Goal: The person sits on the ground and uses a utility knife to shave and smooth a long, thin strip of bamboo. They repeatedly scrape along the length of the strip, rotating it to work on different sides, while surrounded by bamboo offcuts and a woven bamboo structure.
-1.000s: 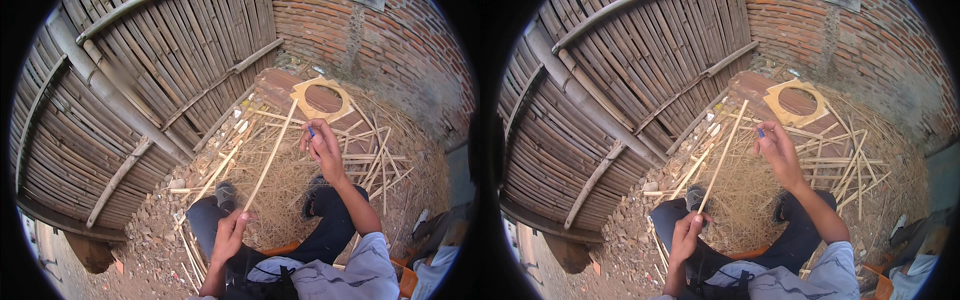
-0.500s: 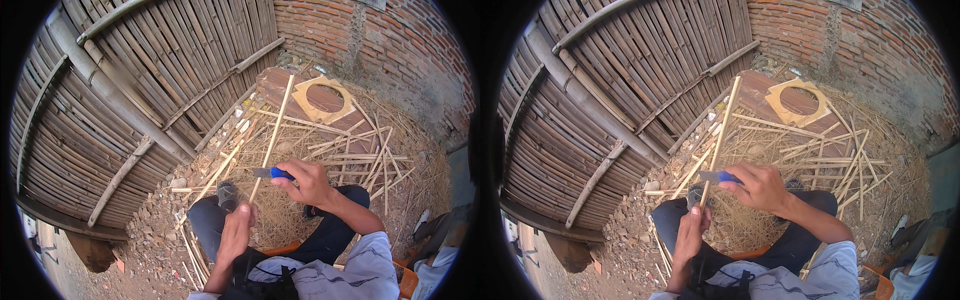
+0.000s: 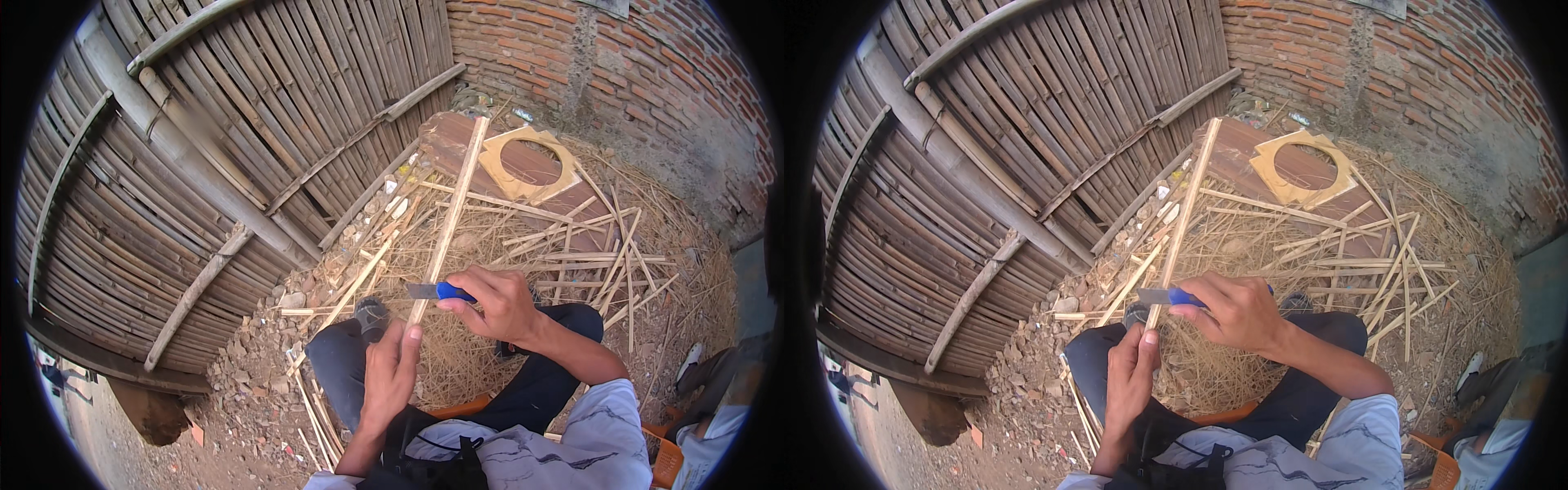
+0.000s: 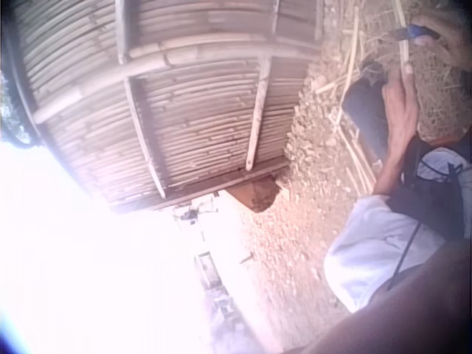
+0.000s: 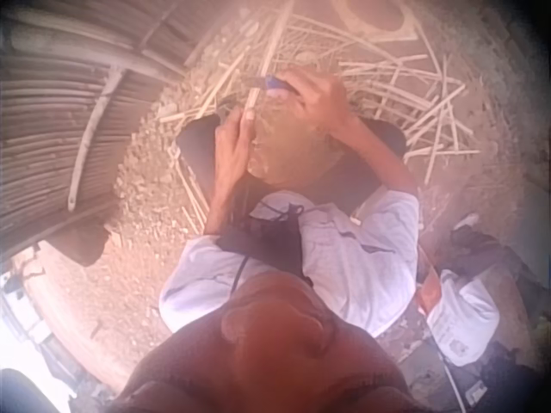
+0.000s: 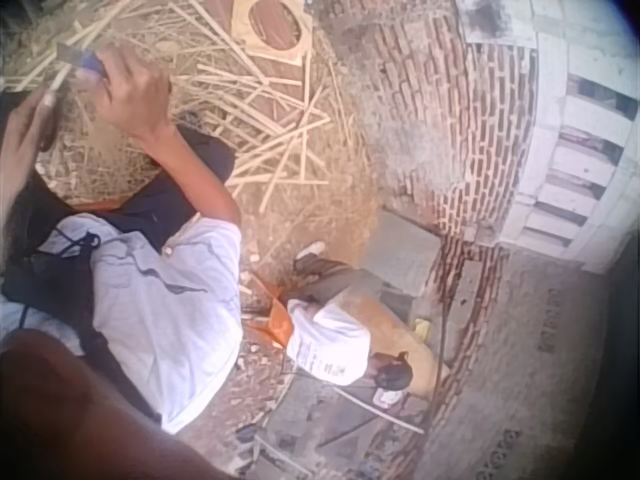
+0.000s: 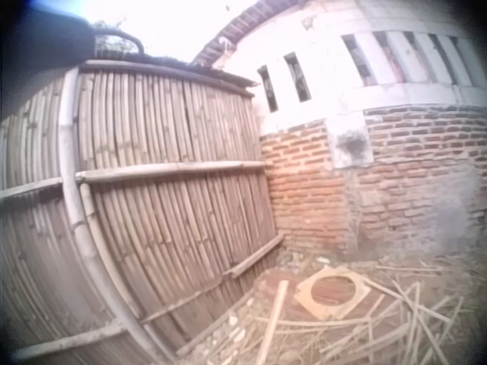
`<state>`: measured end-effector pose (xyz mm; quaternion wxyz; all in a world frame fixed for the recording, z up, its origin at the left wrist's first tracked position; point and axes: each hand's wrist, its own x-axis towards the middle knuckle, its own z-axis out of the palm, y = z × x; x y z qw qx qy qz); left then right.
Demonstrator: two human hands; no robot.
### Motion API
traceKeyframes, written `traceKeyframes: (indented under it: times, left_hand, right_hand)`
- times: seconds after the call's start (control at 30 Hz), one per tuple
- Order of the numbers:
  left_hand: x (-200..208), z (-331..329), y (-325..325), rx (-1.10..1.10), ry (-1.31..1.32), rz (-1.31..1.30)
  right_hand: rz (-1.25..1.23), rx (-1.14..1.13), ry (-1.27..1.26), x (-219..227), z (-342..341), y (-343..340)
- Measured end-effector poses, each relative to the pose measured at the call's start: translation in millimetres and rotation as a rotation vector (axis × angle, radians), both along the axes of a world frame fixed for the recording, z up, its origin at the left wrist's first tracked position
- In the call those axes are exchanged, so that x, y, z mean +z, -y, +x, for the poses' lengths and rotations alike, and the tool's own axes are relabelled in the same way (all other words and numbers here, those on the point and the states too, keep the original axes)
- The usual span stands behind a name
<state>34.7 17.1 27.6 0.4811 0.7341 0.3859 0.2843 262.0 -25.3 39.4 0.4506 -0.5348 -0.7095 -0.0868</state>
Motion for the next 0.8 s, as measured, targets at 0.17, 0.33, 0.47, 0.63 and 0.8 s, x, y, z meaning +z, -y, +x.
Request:
traceKeyframes:
  times: [0.17, 0.33, 0.47, 0.63, 0.8]
  left_hand:
    - [0.0, -1.4, 1.4, 0.002, -0.011, -0.001]
    - [-1.4, -1.8, 2.6, 0.011, -0.001, -0.024]
    - [-2.8, -4.7, 2.4, -0.003, -0.022, -0.037]
    - [-27.4, -27.2, 10.1, -0.060, -0.058, -0.090]
    - [-17.9, -22.1, 7.1, -0.118, 0.078, -0.215]
  right_hand:
    - [-0.039, -0.013, 0.019, 2.8, 0.9, 2.7]
    - [-0.041, -0.015, 0.025, 3.2, 2.9, 1.2]
    - [0.022, -0.102, -0.009, -0.5, 12.8, -2.0]
    - [0.029, -0.299, -0.150, 11.8, 61.3, -10.9]
    - [-0.009, -0.210, -0.166, 4.9, 54.3, -6.7]
